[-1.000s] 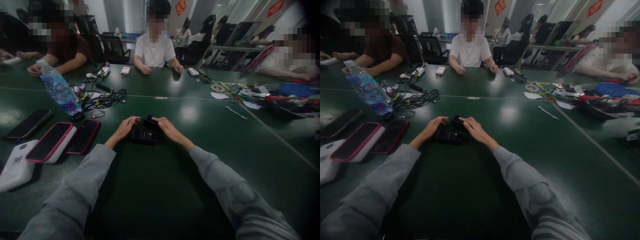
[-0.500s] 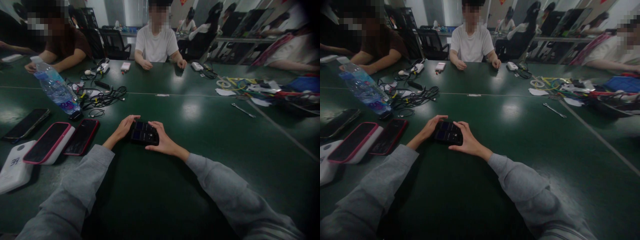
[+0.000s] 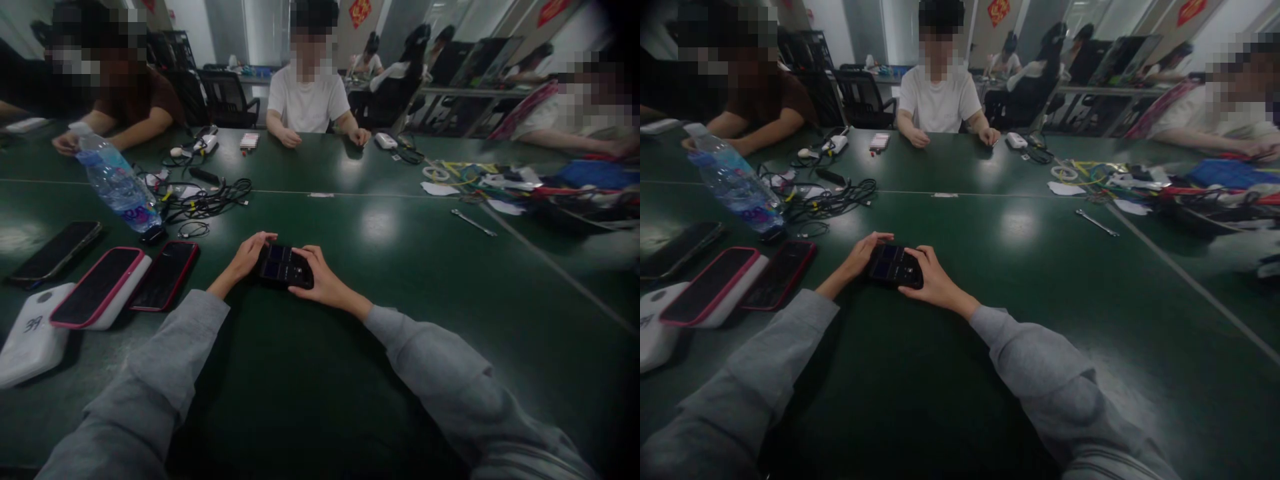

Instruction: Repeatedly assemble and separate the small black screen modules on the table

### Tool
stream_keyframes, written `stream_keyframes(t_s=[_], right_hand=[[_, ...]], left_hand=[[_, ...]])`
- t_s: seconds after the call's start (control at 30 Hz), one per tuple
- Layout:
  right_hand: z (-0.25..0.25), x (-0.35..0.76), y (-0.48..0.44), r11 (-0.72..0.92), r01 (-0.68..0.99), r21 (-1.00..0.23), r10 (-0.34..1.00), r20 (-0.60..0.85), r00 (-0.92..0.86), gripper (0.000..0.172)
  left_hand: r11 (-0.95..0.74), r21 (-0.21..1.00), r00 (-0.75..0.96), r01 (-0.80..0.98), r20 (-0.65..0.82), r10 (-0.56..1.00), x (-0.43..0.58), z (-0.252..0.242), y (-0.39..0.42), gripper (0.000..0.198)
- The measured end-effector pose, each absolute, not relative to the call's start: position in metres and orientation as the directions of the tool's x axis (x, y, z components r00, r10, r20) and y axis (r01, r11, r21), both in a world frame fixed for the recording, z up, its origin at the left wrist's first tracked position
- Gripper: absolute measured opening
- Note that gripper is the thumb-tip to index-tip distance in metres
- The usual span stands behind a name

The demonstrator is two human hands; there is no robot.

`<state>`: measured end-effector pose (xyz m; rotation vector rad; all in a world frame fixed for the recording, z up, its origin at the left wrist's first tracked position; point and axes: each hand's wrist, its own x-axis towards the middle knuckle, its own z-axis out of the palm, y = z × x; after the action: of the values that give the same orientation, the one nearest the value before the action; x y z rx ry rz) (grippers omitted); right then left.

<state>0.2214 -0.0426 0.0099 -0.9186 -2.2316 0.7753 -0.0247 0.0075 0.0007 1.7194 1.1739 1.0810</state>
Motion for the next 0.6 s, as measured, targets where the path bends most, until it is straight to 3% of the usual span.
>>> stream_keyframes(t_s=[0.2, 0.37, 0.5, 0.6], right_hand=[[0.005, 0.221, -0.044, 0.633, 0.444, -0.634, 0.752, 0.366, -0.548, 0.083], [-0.006, 0.213, -0.042, 0.557, 0.607, -0.567, 0.83, 0.408, -0.38, 0.083], [-0.012, 0.201, -0.04, 0.384, 0.766, -0.516, 0.887, 0.438, -0.15, 0.084], [-0.013, 0.198, -0.043, 0.346, 0.805, -0.482, 0.897, 0.422, -0.133, 0.087]], left_hand=[[-0.242, 0.963, -0.022, 0.119, 0.246, 0.969, -0.005, -0.007, -0.008, 0.048], [-0.32, 0.937, -0.274, 0.139, 0.347, 0.897, 0.026, -0.014, -0.038, 0.037], [-0.326, 0.915, -0.309, 0.237, 0.39, 0.867, 0.046, -0.016, -0.057, 0.037], [-0.319, 0.903, -0.243, 0.288, 0.391, 0.888, 0.056, -0.017, -0.066, 0.041]])
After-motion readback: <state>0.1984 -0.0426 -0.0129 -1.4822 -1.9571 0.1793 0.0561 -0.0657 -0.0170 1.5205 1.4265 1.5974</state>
